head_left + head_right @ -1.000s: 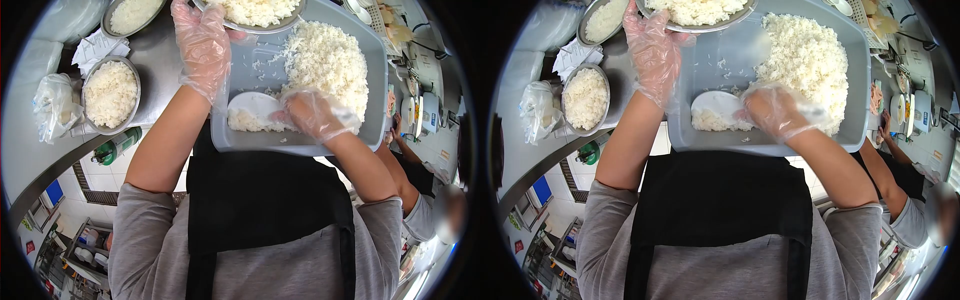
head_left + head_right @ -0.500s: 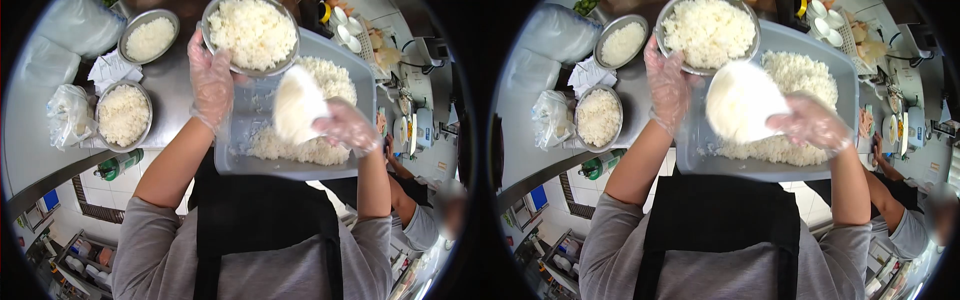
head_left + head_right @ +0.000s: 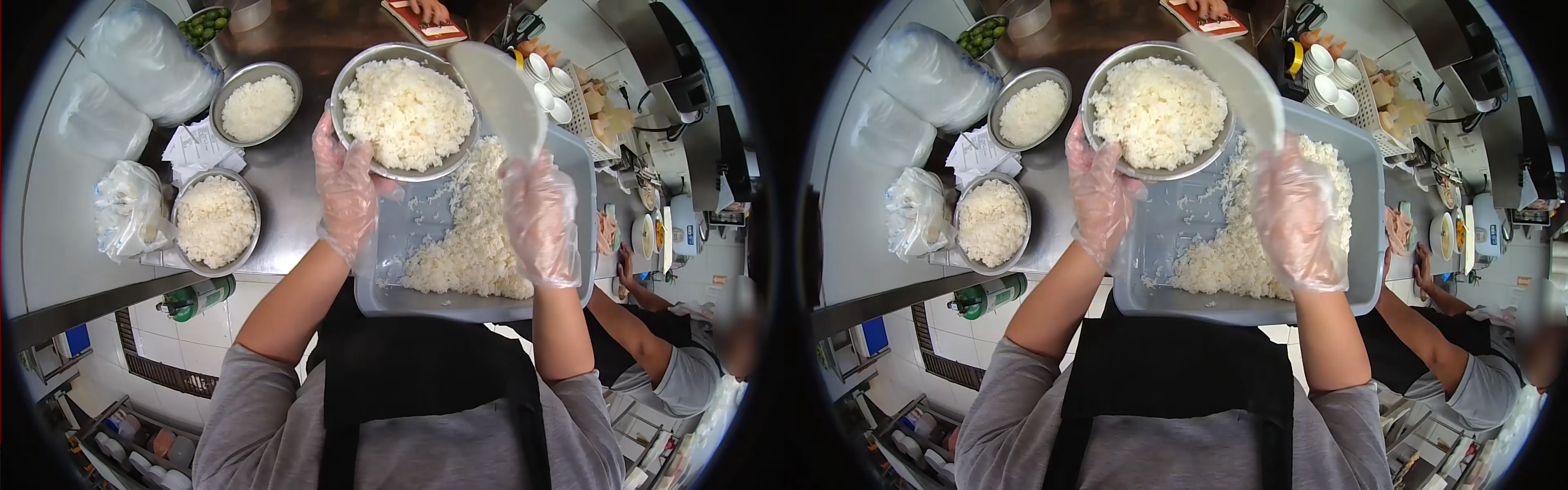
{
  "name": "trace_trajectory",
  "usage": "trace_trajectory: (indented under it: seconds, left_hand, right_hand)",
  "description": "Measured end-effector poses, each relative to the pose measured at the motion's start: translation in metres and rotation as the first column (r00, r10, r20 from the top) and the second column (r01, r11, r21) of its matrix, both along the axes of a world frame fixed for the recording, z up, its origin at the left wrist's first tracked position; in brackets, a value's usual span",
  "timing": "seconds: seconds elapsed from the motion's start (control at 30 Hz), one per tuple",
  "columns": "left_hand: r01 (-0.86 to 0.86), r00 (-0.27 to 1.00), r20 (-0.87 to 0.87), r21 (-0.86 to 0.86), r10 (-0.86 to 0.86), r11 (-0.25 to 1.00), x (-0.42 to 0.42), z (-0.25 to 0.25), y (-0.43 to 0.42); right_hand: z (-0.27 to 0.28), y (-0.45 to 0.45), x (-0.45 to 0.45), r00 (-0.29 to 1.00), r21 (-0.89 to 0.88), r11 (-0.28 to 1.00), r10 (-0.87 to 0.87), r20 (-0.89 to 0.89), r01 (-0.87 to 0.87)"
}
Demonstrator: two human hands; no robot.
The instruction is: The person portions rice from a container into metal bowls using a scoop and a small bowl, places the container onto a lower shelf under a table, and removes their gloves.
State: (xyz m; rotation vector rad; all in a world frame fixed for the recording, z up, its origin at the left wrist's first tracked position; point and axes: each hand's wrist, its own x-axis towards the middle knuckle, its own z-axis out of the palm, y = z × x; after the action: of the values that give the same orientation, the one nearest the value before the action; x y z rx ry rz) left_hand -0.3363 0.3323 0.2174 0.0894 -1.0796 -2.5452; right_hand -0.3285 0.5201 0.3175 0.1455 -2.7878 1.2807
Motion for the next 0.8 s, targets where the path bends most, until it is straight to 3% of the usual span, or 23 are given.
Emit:
trace_trajectory:
  seconds: [0.03, 0.07, 0.1, 0.17, 0.2, 0.23, 0.27, 0.33, 0.37, 0.4, 0.43, 0.47, 0.5, 0.53, 0.67, 0.7, 0.77, 0.8]
  left_hand:
    - [-0.002, 1.0, -0.004, -0.001, 0.002, 1.0, 0.003, 0.001, 0.0]
    - [-0.014, 1.0, 0.004, 0.021, 0.014, 1.0, 0.007, 0.003, -0.002]
    - [-0.028, 1.0, 0.01, 0.043, 0.027, 0.999, 0.01, 0.005, -0.004]
    - [-0.022, 1.0, 0.007, 0.045, 0.022, 0.999, 0.024, 0.009, -0.016]
    - [-0.12, 0.993, -0.033, -0.145, 0.117, 0.982, 0.033, 0.011, -0.022]
    - [-0.17, 0.985, -0.022, -0.252, 0.17, 0.953, 0.038, 0.005, -0.032]
    - [-0.217, 0.974, -0.014, -0.356, 0.227, 0.909, 0.043, -0.001, -0.041]
    - [-0.179, 0.968, 0.092, -0.39, 0.232, 0.903, 0.052, -0.017, -0.061]
    - [-0.194, 0.964, 0.128, -0.26, 0.232, 0.946, 0.058, -0.019, -0.069]
    - [-0.221, 0.959, 0.155, -0.126, 0.239, 0.967, 0.059, -0.019, -0.074]
    - [-0.211, 0.959, 0.167, -0.126, 0.23, 0.969, 0.06, -0.021, -0.075]
    - [-0.218, 0.935, 0.252, -0.145, 0.25, 0.965, 0.062, -0.023, -0.075]
    - [-0.223, 0.902, 0.338, -0.168, 0.268, 0.96, 0.066, -0.026, -0.076]
    - [-0.242, 0.896, 0.355, -0.116, 0.268, 0.963, 0.064, -0.039, -0.079]
    - [-0.207, 0.916, 0.339, -0.06, 0.215, 0.977, 0.059, -0.066, -0.077]
    - [-0.195, 0.906, 0.369, -0.066, 0.205, 0.979, 0.063, -0.071, -0.078]
    - [-0.2, 0.922, 0.328, -0.046, 0.204, 0.979, 0.06, -0.075, -0.082]
    - [-0.246, 0.893, 0.379, -0.044, 0.244, 0.968, 0.056, -0.067, -0.078]
  right_hand:
    - [0.0, -0.001, 0.002, 0.99, -0.054, 0.998, 0.025, 0.138, -0.018]
    - [-0.001, -0.008, 0.006, 0.994, 0.196, 0.975, 0.11, -0.017, -0.105]
    - [0.006, -0.015, 0.007, 0.994, 0.194, 0.975, 0.111, -0.024, -0.105]
    - [0.022, -0.024, 0.004, 0.976, 0.195, 0.972, 0.092, 0.196, -0.131]
    - [0.019, -0.012, 0.005, 0.972, 0.021, 0.972, 0.235, 0.021, -0.236]
    - [0.016, 0.009, 0.002, 0.975, 0.023, 0.975, 0.22, 0.023, -0.221]
    - [0.013, 0.034, -0.004, 0.981, -0.355, 0.934, 0.113, 0.158, -0.051]
    - [0.019, 0.057, -0.003, 0.982, -0.312, 0.947, -0.017, 0.188, 0.076]
    - [0.028, 0.062, -0.003, 0.999, 0.094, 0.995, -0.014, 0.049, 0.01]
    - [0.018, 0.086, -0.005, 0.992, 0.29, 0.957, -0.043, 0.117, 0.007]
    - [0.004, 0.103, -0.004, 0.99, 0.293, 0.956, -0.052, 0.128, 0.012]
    - [-0.009, 0.117, -0.001, 0.994, 0.615, 0.784, 0.108, -0.006, -0.082]
    - [-0.018, 0.123, 0.002, 0.95, 0.859, 0.501, 0.306, -0.065, -0.102]
    - [-0.006, 0.101, 0.003, 0.988, 0.87, 0.473, 0.12, 0.097, -0.143]
    - [-0.042, 0.118, -0.024, 0.98, 0.905, 0.401, 0.183, 0.072, -0.142]
    - [-0.032, 0.097, -0.024, 0.998, 0.88, 0.47, 0.025, 0.065, -0.069]
    - [-0.038, 0.09, -0.029, 0.991, 0.851, 0.525, -0.121, 0.062, 0.011]
    - [-0.047, 0.097, -0.03, 0.997, 0.821, 0.567, 0.005, 0.081, -0.07]
